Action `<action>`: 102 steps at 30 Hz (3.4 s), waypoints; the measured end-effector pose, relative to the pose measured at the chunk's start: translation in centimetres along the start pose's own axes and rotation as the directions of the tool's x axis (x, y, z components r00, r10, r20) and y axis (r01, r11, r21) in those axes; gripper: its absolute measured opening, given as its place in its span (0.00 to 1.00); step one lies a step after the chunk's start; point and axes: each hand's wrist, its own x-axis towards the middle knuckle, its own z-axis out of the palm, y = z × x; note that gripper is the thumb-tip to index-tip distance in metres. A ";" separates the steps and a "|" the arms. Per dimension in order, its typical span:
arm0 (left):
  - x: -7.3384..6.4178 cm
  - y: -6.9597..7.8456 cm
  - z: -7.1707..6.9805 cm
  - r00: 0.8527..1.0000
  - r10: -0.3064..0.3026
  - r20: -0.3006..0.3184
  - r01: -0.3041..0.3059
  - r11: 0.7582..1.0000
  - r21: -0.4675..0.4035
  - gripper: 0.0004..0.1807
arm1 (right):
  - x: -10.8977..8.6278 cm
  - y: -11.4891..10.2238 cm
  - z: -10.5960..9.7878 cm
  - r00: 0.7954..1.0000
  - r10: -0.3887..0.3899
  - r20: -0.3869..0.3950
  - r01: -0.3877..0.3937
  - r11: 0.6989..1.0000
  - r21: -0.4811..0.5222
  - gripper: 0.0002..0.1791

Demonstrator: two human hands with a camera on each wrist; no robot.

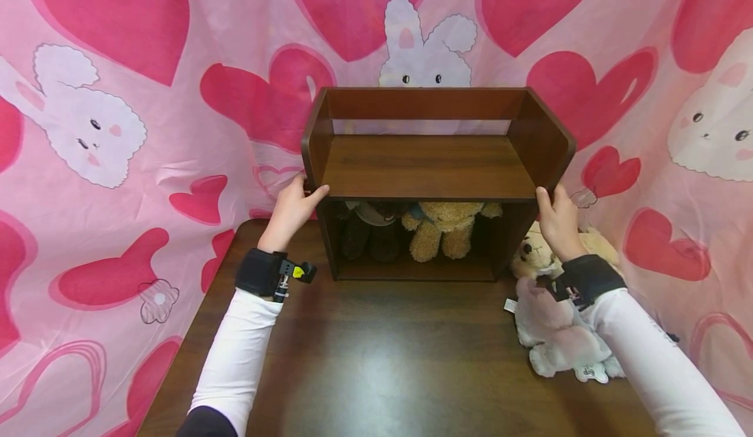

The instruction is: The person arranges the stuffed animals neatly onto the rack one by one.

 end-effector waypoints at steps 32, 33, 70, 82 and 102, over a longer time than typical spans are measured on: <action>0.8 0.0 4.4 0.971 -0.192 -0.144 0.089 0.843 -0.530 0.25 | 0.0 0.0 0.0 1.000 -0.004 -0.008 0.004 1.000 -0.022 0.25; 0.8 0.1 4.5 0.970 -0.192 -0.148 0.084 0.840 -0.537 0.25 | -0.1 0.0 0.0 1.000 -0.005 -0.010 0.005 1.000 -0.023 0.25; 0.6 -0.3 4.8 0.973 -0.193 -0.127 0.100 0.848 -0.521 0.23 | 2.9 -2.2 -5.7 0.827 -0.039 0.561 0.266 0.906 -0.328 0.25; 0.6 -0.4 4.8 0.972 -0.181 -0.148 0.077 0.847 -0.527 0.23 | 3.1 -3.2 -7.1 0.714 -0.053 0.698 0.366 0.878 -0.308 0.21; 0.4 -0.2 4.6 0.972 -0.204 -0.115 0.112 0.836 -0.538 0.24 | 2.0 -2.0 -7.6 0.552 0.078 0.830 0.264 0.928 -0.263 0.23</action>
